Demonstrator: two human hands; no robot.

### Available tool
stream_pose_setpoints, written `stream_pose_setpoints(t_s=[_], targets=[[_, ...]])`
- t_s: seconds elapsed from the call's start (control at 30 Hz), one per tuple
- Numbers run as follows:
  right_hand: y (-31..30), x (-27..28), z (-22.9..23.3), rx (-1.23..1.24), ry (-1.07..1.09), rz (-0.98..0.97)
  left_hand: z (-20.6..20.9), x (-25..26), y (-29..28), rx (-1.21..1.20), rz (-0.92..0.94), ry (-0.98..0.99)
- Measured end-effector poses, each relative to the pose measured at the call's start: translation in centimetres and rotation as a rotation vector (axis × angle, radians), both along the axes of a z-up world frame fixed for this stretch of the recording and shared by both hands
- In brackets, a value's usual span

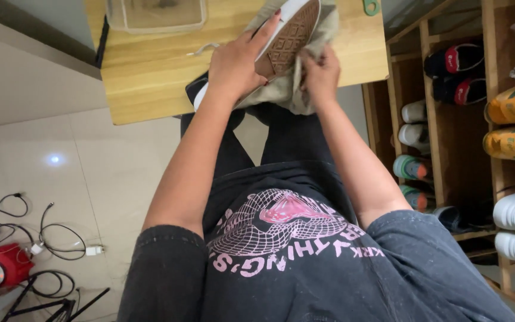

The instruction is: The person wipes a black and white sneaker with a cloth, cleaning the upper, sides, and sole. They rotate the shoe to access different areas and continue wiping until the end of the clip.

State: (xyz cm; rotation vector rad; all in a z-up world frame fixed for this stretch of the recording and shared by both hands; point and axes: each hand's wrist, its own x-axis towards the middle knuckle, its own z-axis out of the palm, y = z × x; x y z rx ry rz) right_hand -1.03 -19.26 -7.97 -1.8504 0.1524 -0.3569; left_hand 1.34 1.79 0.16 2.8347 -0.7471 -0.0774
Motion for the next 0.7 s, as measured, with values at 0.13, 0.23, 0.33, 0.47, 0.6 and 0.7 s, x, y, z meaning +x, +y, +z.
stream_pose_setpoints(t_s=[0.13,0.23,0.33,0.47,0.6,0.7], targets=[[-3.8,1.2,-1.7,0.007,0.049,0.115,0.7,0.0,-0.1,-0.029,0.018,0.055],[-3.6,1.6,-1.3,-0.33,-0.224,0.352,0.6,0.4,0.1,-0.021,0.007,0.078],[-2.7,3.0,-3.8,-0.4,-0.292,0.296,0.9,0.5,0.0,0.009,0.008,0.107],[-2.8,2.5,-3.3,-0.412,-0.267,0.29,1.0,0.8,-0.2,-0.001,0.001,0.103],[-3.2,2.3,-0.5,-0.102,0.021,0.17,1.8,0.7,-0.4,-0.018,0.053,0.179],[-5.4,2.8,0.0,0.143,0.157,0.141,1.8,0.9,-0.3,-0.046,0.055,0.189]])
